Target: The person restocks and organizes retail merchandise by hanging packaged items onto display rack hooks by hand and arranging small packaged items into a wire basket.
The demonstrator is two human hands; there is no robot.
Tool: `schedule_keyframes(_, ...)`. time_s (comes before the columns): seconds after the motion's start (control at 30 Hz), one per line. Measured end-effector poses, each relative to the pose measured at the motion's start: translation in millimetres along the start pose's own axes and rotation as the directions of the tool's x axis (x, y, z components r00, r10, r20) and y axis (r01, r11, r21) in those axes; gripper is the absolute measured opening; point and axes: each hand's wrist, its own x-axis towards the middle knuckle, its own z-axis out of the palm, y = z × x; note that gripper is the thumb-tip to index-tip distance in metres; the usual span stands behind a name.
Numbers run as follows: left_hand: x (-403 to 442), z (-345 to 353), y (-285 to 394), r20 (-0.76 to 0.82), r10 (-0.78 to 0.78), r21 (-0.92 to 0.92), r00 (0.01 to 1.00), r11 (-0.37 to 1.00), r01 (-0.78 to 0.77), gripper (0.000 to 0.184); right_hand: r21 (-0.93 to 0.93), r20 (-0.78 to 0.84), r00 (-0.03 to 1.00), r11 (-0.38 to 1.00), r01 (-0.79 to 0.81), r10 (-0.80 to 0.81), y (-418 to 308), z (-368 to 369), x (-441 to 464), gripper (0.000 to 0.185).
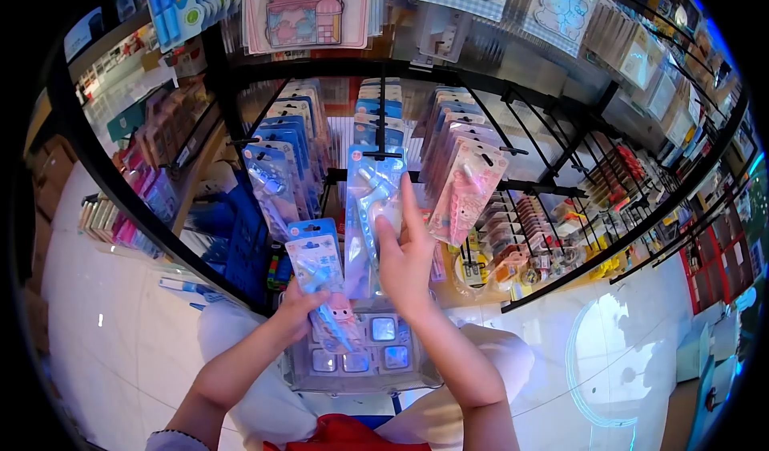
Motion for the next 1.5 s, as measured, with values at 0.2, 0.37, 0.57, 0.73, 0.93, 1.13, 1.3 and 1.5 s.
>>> schedule_keyframes(0.2,-0.4,11.7,14.8,0.076,0.023,0.071,0.997,0.997,-0.029,0.045,-0.333,0.006,0.999,0.942,0.034,-0.034,26.9,1.9,42.6,0.055)
schedule_keyframes(0.37,0.3,15.9,17.3,0.069,0.039,0.154,0.997,0.987,-0.050,0.038,-0.613,-0.017,0.959,0.761,0.213,-0.282,32.7,7.8,46.0,0.049)
schedule_keyframes(0.57,6.2,10.6,10.8,-0.018,0.301,0.547,0.953,0.801,-0.243,0.045,-0.114,0.297,0.955,0.993,0.027,0.008,18.6,-6.1,-34.3,0.058)
schedule_keyframes(0.73,2.8,20.2,-9.4,0.110,0.411,0.767,0.905,0.544,-0.340,0.059,-0.121,0.289,0.940,0.981,-0.155,0.184,30.5,2.2,-84.1,0.057)
schedule_keyframes(0.93,-3.2,25.5,-11.2,0.161,0.224,0.645,0.961,0.713,-0.275,0.046,0.296,0.090,0.858,0.809,-0.508,0.506,40.0,-38.3,-74.6,0.021)
schedule_keyframes(1.13,19.7,70.1,24.4,0.108,0.273,0.146,0.956,0.947,-0.287,0.047,0.685,0.125,0.843,0.569,-0.455,0.524,40.5,-73.7,-48.8,0.012)
schedule_keyframes(1.3,60.6,87.4,33.8,0.074,0.620,0.419,0.781,0.691,-0.589,0.059,0.671,0.188,0.822,0.541,-0.507,0.537,33.7,-78.0,-46.1,0.011)
schedule_keyframes(1.5,66.8,95.4,44.8,0.175,0.727,0.624,0.664,0.439,-0.646,0.060,0.691,0.180,0.817,0.521,-0.501,0.548,33.9,-77.8,-44.5,0.012)
